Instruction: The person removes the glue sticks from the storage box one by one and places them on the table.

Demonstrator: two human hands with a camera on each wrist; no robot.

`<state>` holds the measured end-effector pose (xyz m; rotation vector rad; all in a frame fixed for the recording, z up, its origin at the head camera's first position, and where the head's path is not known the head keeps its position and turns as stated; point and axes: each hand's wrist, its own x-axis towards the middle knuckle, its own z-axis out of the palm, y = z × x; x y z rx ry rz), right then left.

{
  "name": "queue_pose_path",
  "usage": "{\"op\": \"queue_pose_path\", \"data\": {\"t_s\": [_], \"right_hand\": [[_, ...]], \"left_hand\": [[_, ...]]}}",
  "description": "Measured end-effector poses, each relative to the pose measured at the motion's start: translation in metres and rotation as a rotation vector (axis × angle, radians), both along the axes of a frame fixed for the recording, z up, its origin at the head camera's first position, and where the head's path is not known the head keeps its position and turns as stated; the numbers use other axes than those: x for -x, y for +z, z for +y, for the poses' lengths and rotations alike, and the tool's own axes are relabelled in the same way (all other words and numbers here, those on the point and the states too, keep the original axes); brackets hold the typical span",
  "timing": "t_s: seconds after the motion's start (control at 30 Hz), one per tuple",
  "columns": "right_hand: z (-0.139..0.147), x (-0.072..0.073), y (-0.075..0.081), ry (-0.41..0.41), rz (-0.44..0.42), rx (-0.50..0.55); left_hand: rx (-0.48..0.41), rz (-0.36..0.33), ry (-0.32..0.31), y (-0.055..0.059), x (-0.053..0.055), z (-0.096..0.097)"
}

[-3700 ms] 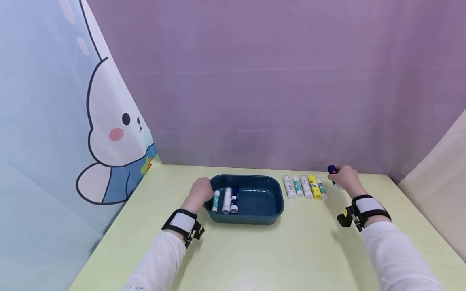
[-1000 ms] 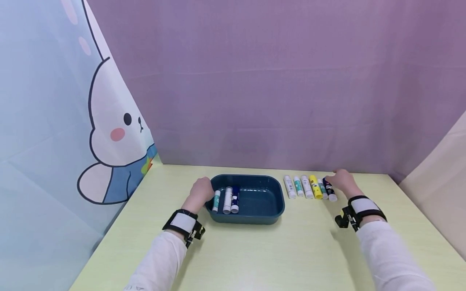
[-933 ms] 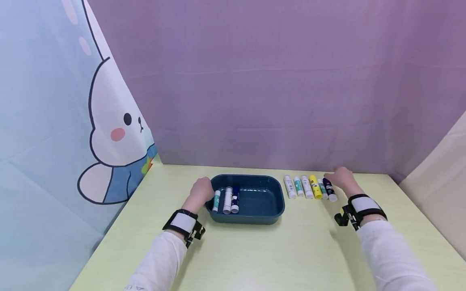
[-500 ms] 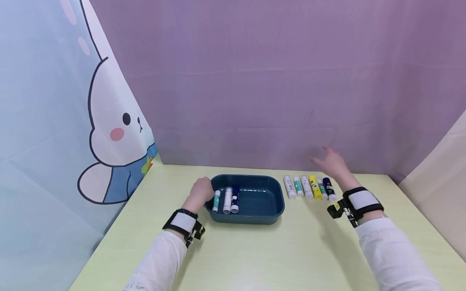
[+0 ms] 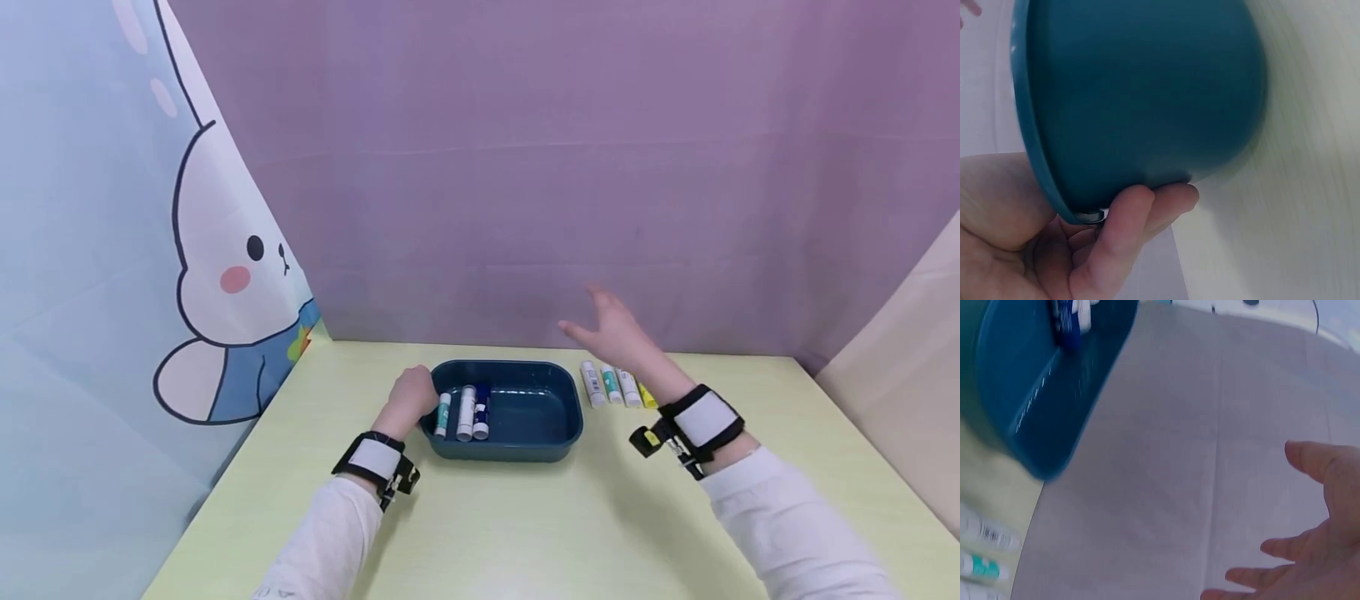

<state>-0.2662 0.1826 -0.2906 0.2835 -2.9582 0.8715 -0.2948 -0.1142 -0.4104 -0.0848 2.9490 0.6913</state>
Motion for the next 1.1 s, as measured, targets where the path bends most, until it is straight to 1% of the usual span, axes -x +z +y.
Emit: {"op": "queue_pose_path", "data": {"t_s": [0.13, 0.27, 0.4, 0.53, 0.73, 0.87, 1.1], "right_hand": [[-0.025, -0.003, -0.005, 0.079, 0.014, -0.005], [-0.048, -0.006, -0.015, 0.122, 0.016, -0.026], [-0.069, -0.01, -0.026, 0.145, -0.021, -0.035], [-0.085, -0.011, -0.037, 0.146, -0.066, -0.052], [-0.101, -0.011, -0.055, 0.141, -0.092, -0.09], [-0.11, -0.012, -0.069, 0.125, -0.122, -0.087], [-0.124, -0.013, -0.092, 0.115, -0.161, -0.084]], "left_hand": [[0.01, 0.013, -0.013, -0.001, 0.001, -0.002], [0.026, 0.025, -0.021, -0.001, 0.001, -0.003], [0.016, 0.019, -0.014, 0.0, -0.001, -0.003], [0.025, 0.024, -0.014, 0.001, -0.002, -0.003], [0.03, 0.027, -0.012, 0.002, -0.003, -0.002], [0.033, 0.024, -0.011, 0.003, -0.002, -0.001], [0.0, -0.003, 0.006, 0.005, -0.003, 0.002]]}}
